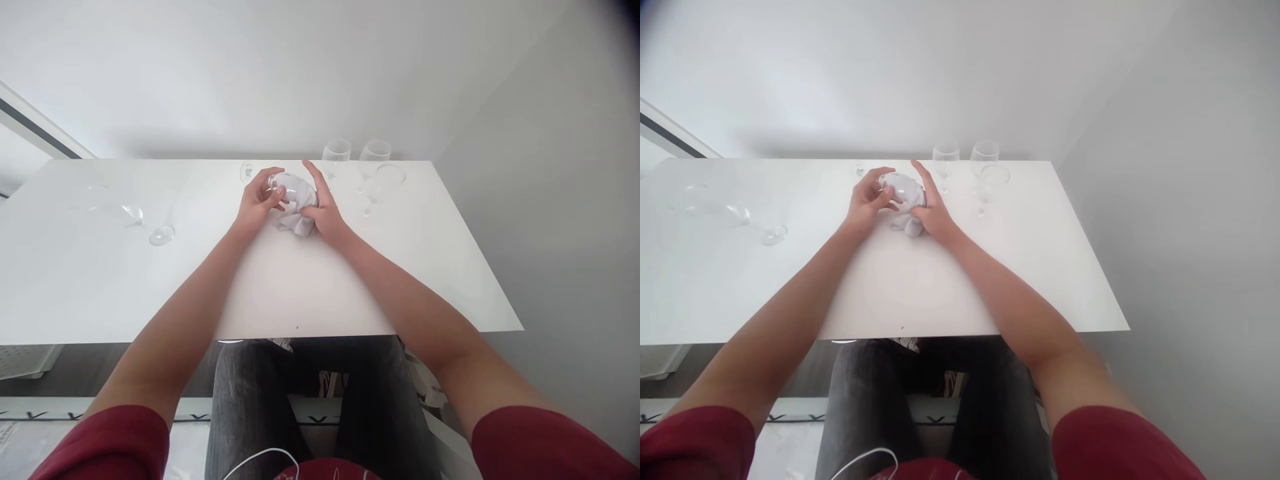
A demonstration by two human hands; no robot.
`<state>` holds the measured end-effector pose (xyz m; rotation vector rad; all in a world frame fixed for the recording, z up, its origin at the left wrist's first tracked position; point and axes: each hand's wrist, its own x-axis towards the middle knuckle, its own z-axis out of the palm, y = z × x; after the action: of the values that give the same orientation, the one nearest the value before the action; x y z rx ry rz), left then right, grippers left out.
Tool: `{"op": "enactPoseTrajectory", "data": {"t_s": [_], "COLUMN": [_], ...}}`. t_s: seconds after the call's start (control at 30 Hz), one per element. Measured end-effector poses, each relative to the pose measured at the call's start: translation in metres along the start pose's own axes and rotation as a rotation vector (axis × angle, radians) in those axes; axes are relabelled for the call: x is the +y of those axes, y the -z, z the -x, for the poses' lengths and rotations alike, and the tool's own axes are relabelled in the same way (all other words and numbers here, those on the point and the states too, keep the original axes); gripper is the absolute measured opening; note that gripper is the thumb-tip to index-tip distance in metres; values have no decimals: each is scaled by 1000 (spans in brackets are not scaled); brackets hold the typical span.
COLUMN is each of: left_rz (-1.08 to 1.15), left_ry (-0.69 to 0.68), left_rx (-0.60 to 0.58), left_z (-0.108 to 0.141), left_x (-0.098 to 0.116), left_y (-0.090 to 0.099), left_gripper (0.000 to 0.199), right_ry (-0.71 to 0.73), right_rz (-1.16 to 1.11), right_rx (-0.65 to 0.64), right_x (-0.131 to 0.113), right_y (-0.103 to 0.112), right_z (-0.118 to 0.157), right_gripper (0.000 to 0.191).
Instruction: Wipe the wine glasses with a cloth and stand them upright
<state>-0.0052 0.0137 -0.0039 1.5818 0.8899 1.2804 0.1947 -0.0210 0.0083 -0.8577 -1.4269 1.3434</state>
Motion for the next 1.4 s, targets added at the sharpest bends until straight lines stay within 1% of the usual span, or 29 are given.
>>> {"op": "enactPoseTrajectory", "data": {"t_s": [0.1, 0.17, 0.23, 0.33, 0.43, 0.5, 0.57, 0.63, 0.7, 0.77, 0.8, 0.87, 0.93, 1.0, 1.07, 1.13, 1.2, 1.3, 1.4], "left_rz": [-15, -28, -30, -35, -62, -56, -46, -54, -55, -21, 2, 21, 2, -13, -4, 2, -11, -26, -6], "left_ry": [-40, -60, -52, -25, -10, -3, -4, -13, -28, -41, -46, -61, -72, -62, -35, -23, -27, -37, -41], "left_rx": [13, 19, 31, 67, 96, 116, 117, 82, 44, 38, 44, 70, 94, 109, 107, 94, 82, 65, 26], "left_z": [1, 2, 3, 1, -3, -6, -7, -6, -4, -3, -3, -3, -5, -6, -6, -5, -3, -1, -1], "left_x": [3, 7, 8, 5, -4, -9, -11, -11, -8, -5, -4, -5, -7, -10, -11, -10, -7, -2, 1], "left_y": [0, -1, -3, -3, 0, 1, 2, 1, 0, -1, -1, -1, 0, 1, 1, 1, 0, -2, -3], "left_gripper": [60, 58, 57, 56, 55, 52, 51, 51, 52, 53, 53, 53, 53, 49, 46, 45, 46, 47, 53], "right_ry": [143, 134, 110, 124, 139, 161, 209, 236, 213, 187, 187, 194, 165, 131, 141, 185, 213, 246, 317], "right_rz": [116, 170, 203, 191, 131, 110, 123, 178, 234, 242, 225, 166, 111, 88, 112, 170, 242, 354, 493], "right_rx": [19, 13, 1, -14, 31, 73, 88, 51, -16, -69, -75, -42, 24, 90, 113, 74, -2, -83, -61], "right_x": [2, 3, 4, 5, 7, 9, 10, 12, 13, 13, 13, 13, 13, 13, 12, 10, 8, 2, -3], "right_y": [-3, -6, -7, -5, 0, 1, 1, -1, -3, -4, -3, -1, 1, 2, 1, -2, -6, -12, -15], "right_z": [2, 3, 2, -1, -5, -6, -5, -3, -1, -2, -2, -4, -6, -5, -2, 1, 5, 9, 11], "right_gripper": [96, 90, 84, 78, 71, 70, 72, 75, 77, 78, 77, 74, 71, 73, 76, 79, 78, 65, 48]}}
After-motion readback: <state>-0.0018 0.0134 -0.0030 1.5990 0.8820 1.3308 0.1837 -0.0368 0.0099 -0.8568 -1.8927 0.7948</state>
